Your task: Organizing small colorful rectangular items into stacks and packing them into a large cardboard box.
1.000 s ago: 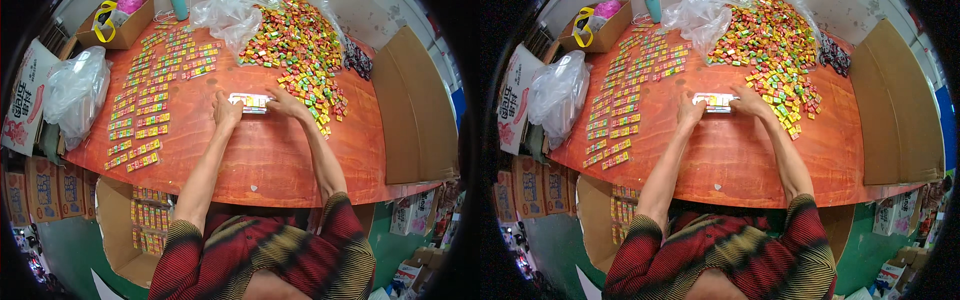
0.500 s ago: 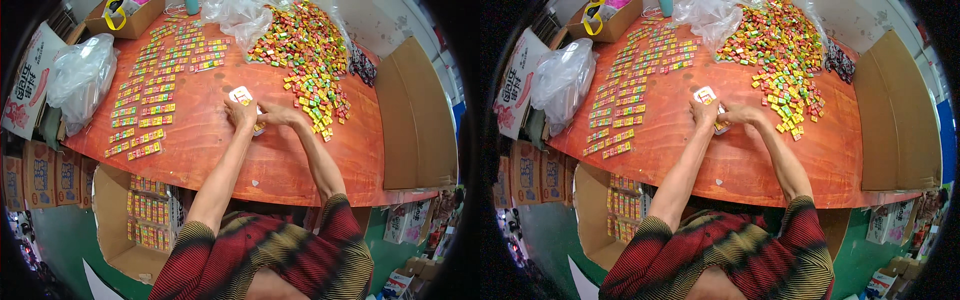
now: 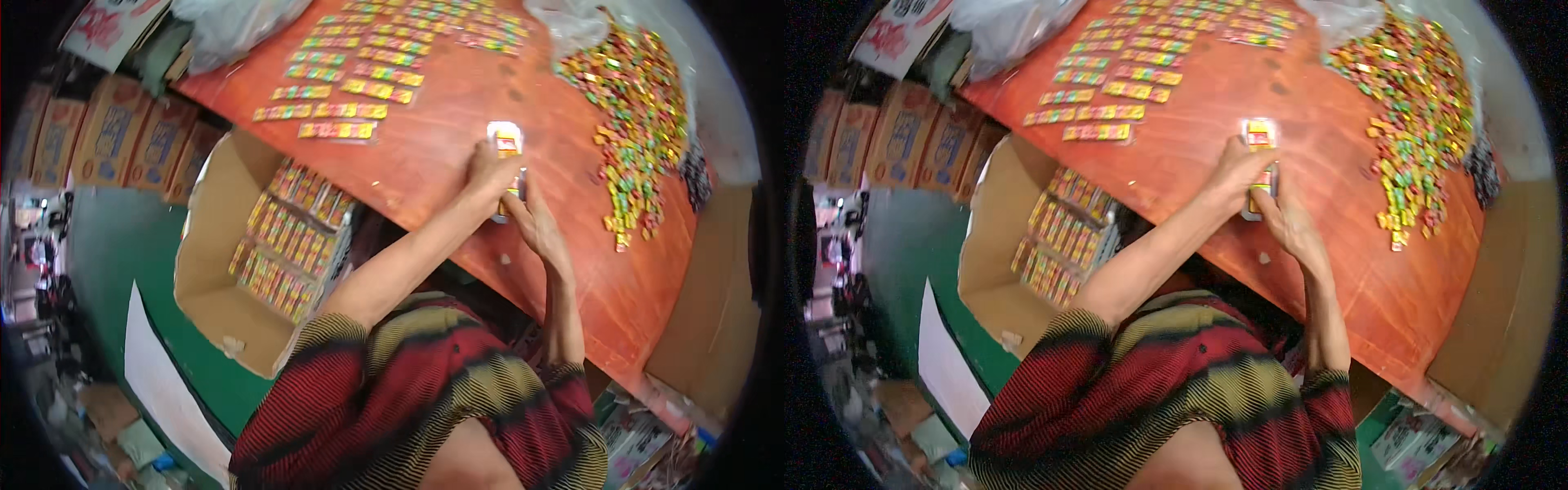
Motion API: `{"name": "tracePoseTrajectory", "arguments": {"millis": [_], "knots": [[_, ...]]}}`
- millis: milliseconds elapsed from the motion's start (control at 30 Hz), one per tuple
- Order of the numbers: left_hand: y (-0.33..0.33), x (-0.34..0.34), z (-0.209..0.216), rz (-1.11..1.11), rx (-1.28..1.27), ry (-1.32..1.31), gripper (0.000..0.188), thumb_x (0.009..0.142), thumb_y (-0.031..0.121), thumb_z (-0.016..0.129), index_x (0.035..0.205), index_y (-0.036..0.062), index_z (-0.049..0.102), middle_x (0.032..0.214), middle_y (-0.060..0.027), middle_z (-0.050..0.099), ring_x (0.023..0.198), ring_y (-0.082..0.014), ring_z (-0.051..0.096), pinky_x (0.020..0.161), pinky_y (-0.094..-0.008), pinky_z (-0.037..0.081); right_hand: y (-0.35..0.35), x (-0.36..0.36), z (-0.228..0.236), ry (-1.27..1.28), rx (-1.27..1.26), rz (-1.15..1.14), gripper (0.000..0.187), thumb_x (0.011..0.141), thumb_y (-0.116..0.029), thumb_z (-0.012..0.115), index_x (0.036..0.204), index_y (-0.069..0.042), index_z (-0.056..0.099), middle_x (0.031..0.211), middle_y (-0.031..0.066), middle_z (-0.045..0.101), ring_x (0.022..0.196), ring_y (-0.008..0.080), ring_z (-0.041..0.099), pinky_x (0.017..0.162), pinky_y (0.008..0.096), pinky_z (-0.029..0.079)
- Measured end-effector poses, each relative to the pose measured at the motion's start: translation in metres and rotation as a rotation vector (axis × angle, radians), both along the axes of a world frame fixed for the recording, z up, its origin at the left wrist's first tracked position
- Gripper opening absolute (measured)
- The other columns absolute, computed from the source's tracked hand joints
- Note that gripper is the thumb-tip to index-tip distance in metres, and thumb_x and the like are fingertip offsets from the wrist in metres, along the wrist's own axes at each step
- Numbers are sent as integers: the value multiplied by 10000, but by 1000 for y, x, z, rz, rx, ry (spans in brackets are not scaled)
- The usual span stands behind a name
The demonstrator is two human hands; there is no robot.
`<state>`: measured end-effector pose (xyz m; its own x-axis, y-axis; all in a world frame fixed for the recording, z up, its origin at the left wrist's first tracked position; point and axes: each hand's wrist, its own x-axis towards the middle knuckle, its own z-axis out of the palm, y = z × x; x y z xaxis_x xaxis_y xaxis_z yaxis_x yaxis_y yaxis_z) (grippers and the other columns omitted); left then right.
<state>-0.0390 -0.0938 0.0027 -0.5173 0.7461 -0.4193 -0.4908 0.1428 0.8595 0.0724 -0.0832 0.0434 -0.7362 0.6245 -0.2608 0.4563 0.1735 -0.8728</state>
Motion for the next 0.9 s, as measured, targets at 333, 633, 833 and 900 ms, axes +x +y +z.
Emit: {"name": "tracePoseTrajectory", "arguments": {"millis": [333, 633, 833, 900], "knots": [[-107, -49, 36, -60, 160, -130, 297, 781, 114, 551, 1021, 40, 391, 875, -46, 489, 738, -107, 513, 592, -252, 457, -84, -49, 9, 281, 20, 147, 749, 813, -124, 508, 1312, -3, -37, 1288, 189, 235, 1165, 239, 300, 951, 333, 277], [-248, -146, 29, 144, 228, -245, 392, 741, 85, 603, 1087, 46, 424, 878, -32, 531, 742, -113, 546, 634, -238, 476, -106, -92, 23, 216, -266, 489, 758, 808, -225, 546, 1337, -84, 21, 1236, 177, 348, 1051, 239, 444, 875, 341, 358], [-313, -236, -73, 208, -78, -199, 386, 713, 77, 617, 1054, 40, 439, 861, -25, 524, 701, -124, 540, 596, -239, 470, -90, -86, 20, 46, -238, 463, 616, 808, -162, 544, 1317, -102, 203, 1155, 111, 458, 1038, 198, 459, 875, 309, 357], [-312, -255, -142, 187, -94, -65, 403, 704, 75, 620, 1062, 37, 440, 884, -35, 531, 740, -140, 539, 625, -253, 464, -93, -85, 22, -53, -201, 527, 587, 806, -148, 543, 1307, -119, 239, 1146, 106, 469, 1039, 197, 459, 878, 309, 358]]}}
